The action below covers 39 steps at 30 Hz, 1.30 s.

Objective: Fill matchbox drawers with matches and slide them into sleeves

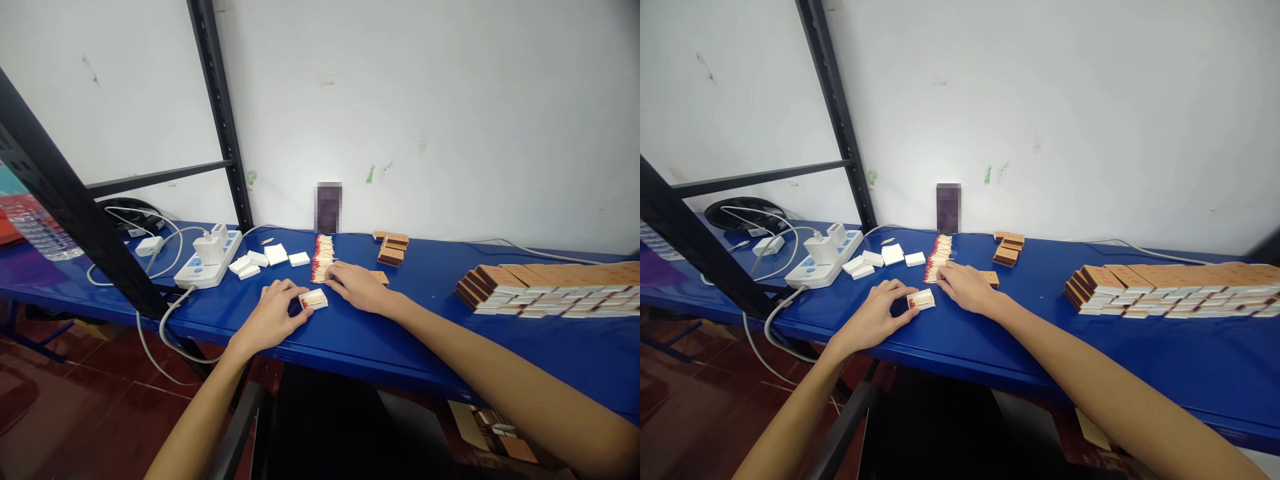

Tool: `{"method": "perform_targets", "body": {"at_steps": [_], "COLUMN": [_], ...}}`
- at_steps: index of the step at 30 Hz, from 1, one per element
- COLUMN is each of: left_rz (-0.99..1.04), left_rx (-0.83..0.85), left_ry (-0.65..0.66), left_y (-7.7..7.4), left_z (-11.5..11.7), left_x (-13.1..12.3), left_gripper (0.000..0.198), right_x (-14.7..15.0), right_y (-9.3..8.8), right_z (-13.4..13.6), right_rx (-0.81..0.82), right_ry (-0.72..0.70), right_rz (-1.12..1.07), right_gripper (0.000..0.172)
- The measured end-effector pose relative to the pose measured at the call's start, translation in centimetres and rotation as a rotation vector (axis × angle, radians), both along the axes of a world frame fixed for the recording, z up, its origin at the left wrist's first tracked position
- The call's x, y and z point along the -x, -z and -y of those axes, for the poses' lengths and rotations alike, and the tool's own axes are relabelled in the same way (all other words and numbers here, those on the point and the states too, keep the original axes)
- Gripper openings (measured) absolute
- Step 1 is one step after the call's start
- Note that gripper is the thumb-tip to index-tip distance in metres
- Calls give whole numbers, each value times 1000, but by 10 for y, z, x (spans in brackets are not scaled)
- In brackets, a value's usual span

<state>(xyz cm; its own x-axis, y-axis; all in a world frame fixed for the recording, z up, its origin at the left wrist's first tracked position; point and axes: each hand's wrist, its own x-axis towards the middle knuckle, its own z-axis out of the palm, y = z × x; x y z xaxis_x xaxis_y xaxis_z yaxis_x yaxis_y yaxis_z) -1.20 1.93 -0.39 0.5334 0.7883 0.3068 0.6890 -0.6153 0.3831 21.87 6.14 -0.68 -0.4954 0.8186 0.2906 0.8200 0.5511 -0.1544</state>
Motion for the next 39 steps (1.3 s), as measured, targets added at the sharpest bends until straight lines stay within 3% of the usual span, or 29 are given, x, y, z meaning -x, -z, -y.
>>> {"method": "perform_targets", "body": {"at_steps": [7, 13, 22, 39], "left_rz": [8, 6, 6, -7], "left_rx": [14, 18, 39, 18], "left_ry": [-7, -9, -11, -10], "left_y": [-1, -3, -3, -2], "left_z": [1, 1, 1, 1], "left_x": [-1, -1, -2, -1], "left_gripper": [34, 36, 36, 35], "right_x": [3, 12, 6, 5], "right_y": [-10, -19, -9, -4], "right_z": [11, 28, 6, 0], "right_rx": [10, 28, -30, 38], "right_ry": [-28, -222, -26, 1], "right_rz": [-2, -41, -50, -23], "right_gripper": [19, 17, 20, 15]}}
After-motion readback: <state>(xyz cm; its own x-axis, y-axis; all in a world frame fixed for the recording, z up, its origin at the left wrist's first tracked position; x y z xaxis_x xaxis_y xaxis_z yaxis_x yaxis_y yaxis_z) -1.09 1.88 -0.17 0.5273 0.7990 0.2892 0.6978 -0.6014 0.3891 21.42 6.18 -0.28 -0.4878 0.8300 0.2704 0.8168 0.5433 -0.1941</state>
